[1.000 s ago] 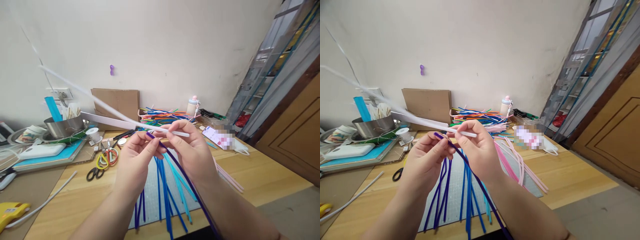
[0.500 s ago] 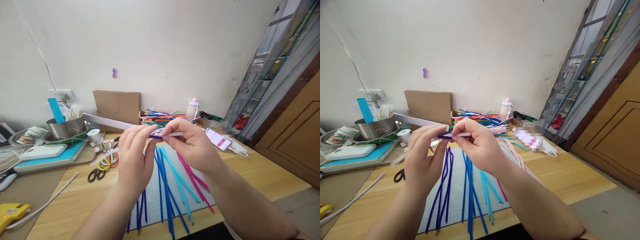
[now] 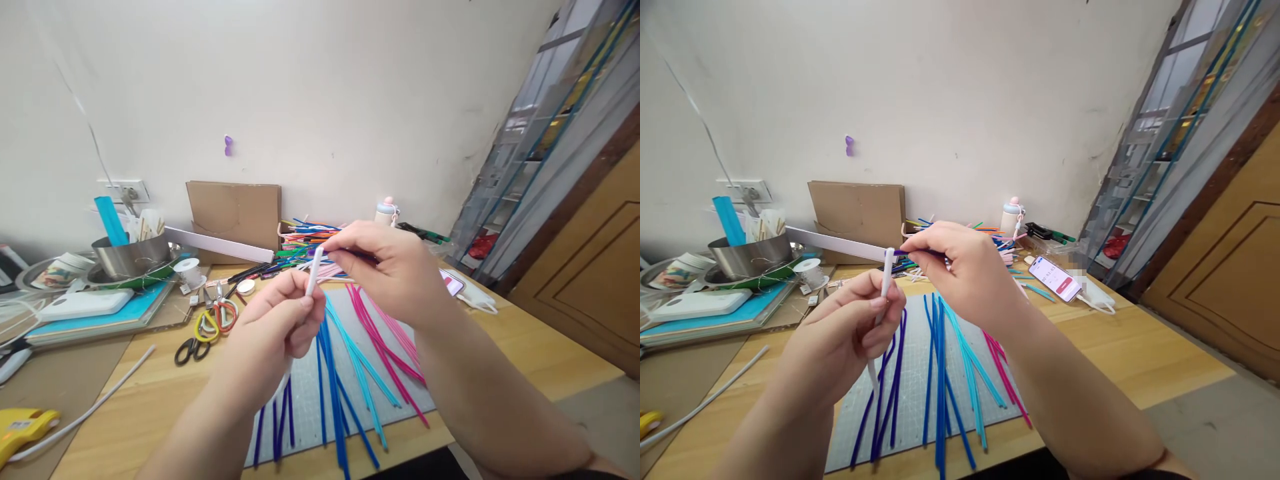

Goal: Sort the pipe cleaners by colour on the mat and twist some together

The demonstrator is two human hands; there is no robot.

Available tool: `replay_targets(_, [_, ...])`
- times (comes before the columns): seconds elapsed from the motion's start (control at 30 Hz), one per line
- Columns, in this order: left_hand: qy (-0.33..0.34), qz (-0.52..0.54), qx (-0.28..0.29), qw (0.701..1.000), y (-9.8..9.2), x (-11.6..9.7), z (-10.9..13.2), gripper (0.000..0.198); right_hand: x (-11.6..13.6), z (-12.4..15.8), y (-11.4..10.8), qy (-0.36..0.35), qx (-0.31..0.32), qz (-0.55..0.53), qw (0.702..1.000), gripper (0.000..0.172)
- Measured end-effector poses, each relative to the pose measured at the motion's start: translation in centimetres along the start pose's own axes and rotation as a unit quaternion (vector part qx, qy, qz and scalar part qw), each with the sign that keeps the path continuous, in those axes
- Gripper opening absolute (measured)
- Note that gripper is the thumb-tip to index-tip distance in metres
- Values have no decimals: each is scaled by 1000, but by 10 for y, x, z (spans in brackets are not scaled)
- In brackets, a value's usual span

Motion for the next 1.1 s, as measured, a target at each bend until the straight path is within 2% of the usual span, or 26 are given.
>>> replay_targets(0.13, [21, -26, -2, 999, -3, 4, -9, 19, 7, 0, 8, -24, 6, 22, 999, 13])
replay_targets(0.33, [73, -92, -25, 993, -10, -2, -17, 15, 5, -1, 15, 3, 18, 54, 998, 10])
replay_targets(0.53, [69, -49, -46, 995, -13, 0, -20, 11, 7, -2, 18, -9, 40, 46, 998, 10])
replay_targets(0.93, [67, -47, -36, 996, -11, -2, -18, 8, 9, -2, 16, -23, 35, 50, 998, 13])
replay_targets(1.1, [59, -41, -41, 997, -11, -1, -18, 9, -3, -1, 15, 30, 1, -3, 1000, 8])
Point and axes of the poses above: each hand's wrist, its own z-axis away from the middle knuckle, its own y-axis out of the palm, x = y × z, the point moved 7 cm from there along -z, towards the middle knuckle, and after that the axes turned 4 degrees about z, right-handed, at the moved point
